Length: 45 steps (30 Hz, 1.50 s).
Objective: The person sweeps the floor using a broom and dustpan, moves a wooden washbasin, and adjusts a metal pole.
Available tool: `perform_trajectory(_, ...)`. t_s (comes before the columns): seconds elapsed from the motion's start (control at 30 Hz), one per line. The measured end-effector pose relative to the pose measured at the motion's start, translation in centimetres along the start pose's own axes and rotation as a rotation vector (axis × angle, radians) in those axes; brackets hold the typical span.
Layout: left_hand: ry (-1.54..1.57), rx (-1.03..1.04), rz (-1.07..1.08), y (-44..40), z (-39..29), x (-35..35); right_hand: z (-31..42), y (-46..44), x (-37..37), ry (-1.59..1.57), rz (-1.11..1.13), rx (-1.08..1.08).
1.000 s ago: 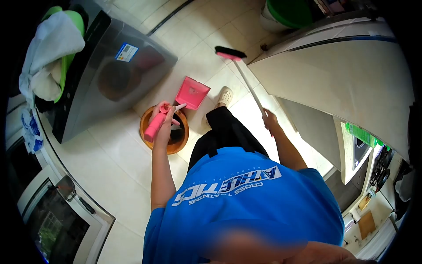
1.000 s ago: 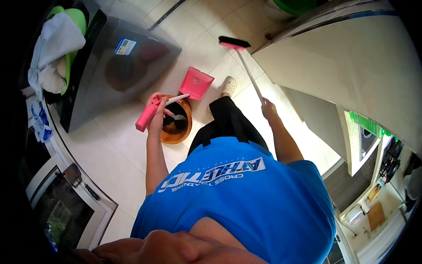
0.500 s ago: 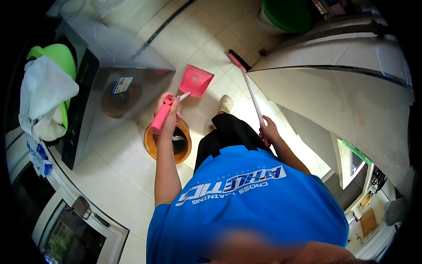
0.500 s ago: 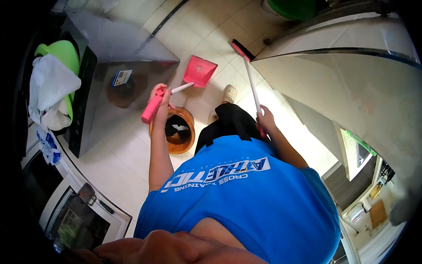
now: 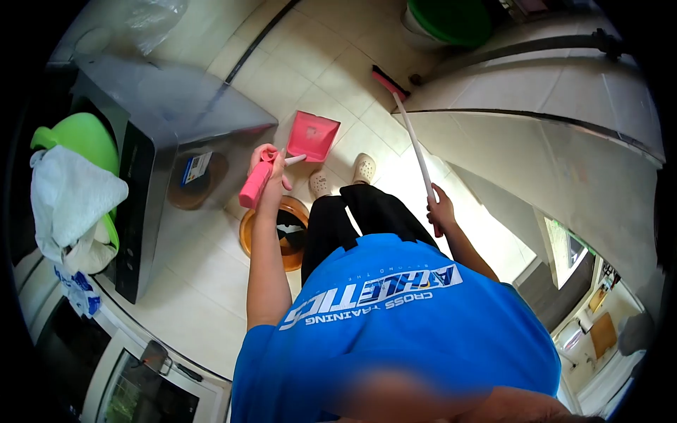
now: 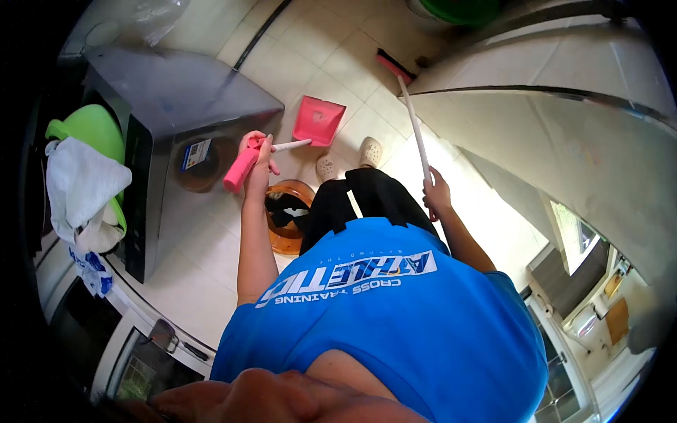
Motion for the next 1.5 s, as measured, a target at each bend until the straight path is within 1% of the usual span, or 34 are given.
perform_trajectory(0.07,-0.009,0.011,0.019,-0.3,0.0,0.1,-1.3,-2.2,1.6,-0.053,-0.024,0.002)
perform_trajectory(0.2,-0.041,0.034,0.029,-0.6,0.0,-0.2,0.3,-5.8,4.7,0.03,-0.074,-0.011)
perform_trajectory(0.27,-0.028,0.045,0.054,-0.6,0.3,-0.7,-2.5,-8.7,5.5,0.32,-0.245,-0.386)
perform_trajectory(0.3,-0.007,0.062,0.073,-0.6,0.3,-1.1,0.1,-6.1,5.1,0.24,-0.187,-0.235)
perform_trajectory(0.33,-0.012,0.065,0.087,-0.6,0.1,-1.3,-0.5,-5.8,5.1,0.285,-0.223,-0.399)
perform_trajectory(0.4,-0.016,0.035,0.084,-0.5,-0.1,-1.6,-1.4,-4.1,4.6,0.282,-0.168,-0.303)
perform_trajectory(0.43,-0.012,0.038,0.089,-0.6,0.0,-1.7,-0.7,-2.7,4.5,0.283,-0.175,-0.304)
perform_trajectory(0.5,0.009,0.075,0.098,-0.8,0.3,-1.8,0.2,-0.4,5.2,0.038,-0.125,-0.056)
perform_trajectory(0.53,0.01,0.078,0.104,-0.7,0.3,-1.8,0.9,-0.1,5.9,-0.031,-0.151,-0.009)
perform_trajectory(0.6,-0.033,0.064,0.109,-0.5,0.0,-1.5,0.2,-2.7,6.9,-0.115,-0.16,0.054)
perform_trajectory(0.63,-0.037,0.066,0.116,-0.6,0.0,-1.3,-0.2,-4.9,7.6,-0.122,-0.163,0.056)
perform_trajectory(0.7,-0.054,0.081,0.121,-0.4,0.0,-1.3,-0.4,-9.0,8.5,0.064,-0.259,-0.146)
perform_trajectory(0.73,-0.064,0.078,0.123,-0.4,0.1,-1.3,1.0,-9.3,8.9,0.054,-0.244,-0.162)
perform_trajectory(0.8,-0.02,0.051,0.118,-0.6,0.3,-1.7,2.6,-7.7,9.3,0.007,-0.209,-0.154)
perform_trajectory(0.9,-0.067,0.012,0.116,-0.7,-0.1,-1.7,0.9,-4.3,8.2,0.053,-0.196,-0.163)
perform_trajectory(0.97,-0.044,0.018,0.111,-0.8,-0.1,-1.6,-1.7,-4.0,8.5,0.122,-0.241,-0.219)
perform_trajectory(1.0,-0.03,0.022,0.106,-0.8,0.0,-1.6,-1.4,-3.2,8.6,0.138,-0.253,-0.234)
perform_trajectory(1.03,-0.017,0.027,0.103,-0.7,0.1,-1.5,-0.5,-2.7,8.6,0.016,-0.209,-0.063)
perform_trajectory(1.07,-0.005,0.034,0.101,-0.8,0.1,-1.4,-0.5,-3.5,9.1,0.017,-0.211,-0.063)
perform_trajectory(1.13,0.005,0.048,0.101,-0.9,0.1,-1.1,0.1,-5.6,9.8,-0.059,-0.226,0.01)
perform_trajectory(1.2,0.015,0.074,0.081,-0.9,0.3,-1.0,1.6,-7.1,10.3,-0.276,-0.1,-0.001)
perform_trajectory(1.27,-0.028,0.072,0.105,-0.6,0.2,-1.3,3.4,-6.6,9.2,-0.55,-0.044,0.075)
perform_trajectory(1.3,-0.059,0.078,0.134,-0.6,0.1,-1.4,3.6,-5.6,8.1,-0.625,-0.044,0.094)
perform_trajectory(1.43,-0.006,0.05,0.104,-0.8,0.5,-2.0,2.8,-1.5,6.1,-0.563,-0.065,0.121)
perform_trajectory(1.5,-0.006,0.057,0.104,-0.6,0.3,-2.1,2.2,-2.5,6.7,-0.568,-0.094,0.155)
Point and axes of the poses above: each hand's wrist, its own y-axis away from the middle knuckle, its own x-axis out of the palm, z = x × y, the point moved 3 cm from there along -y, towards the middle knuckle, and after that the axes turned 4 degrees about -x, right-handed, at the moved point
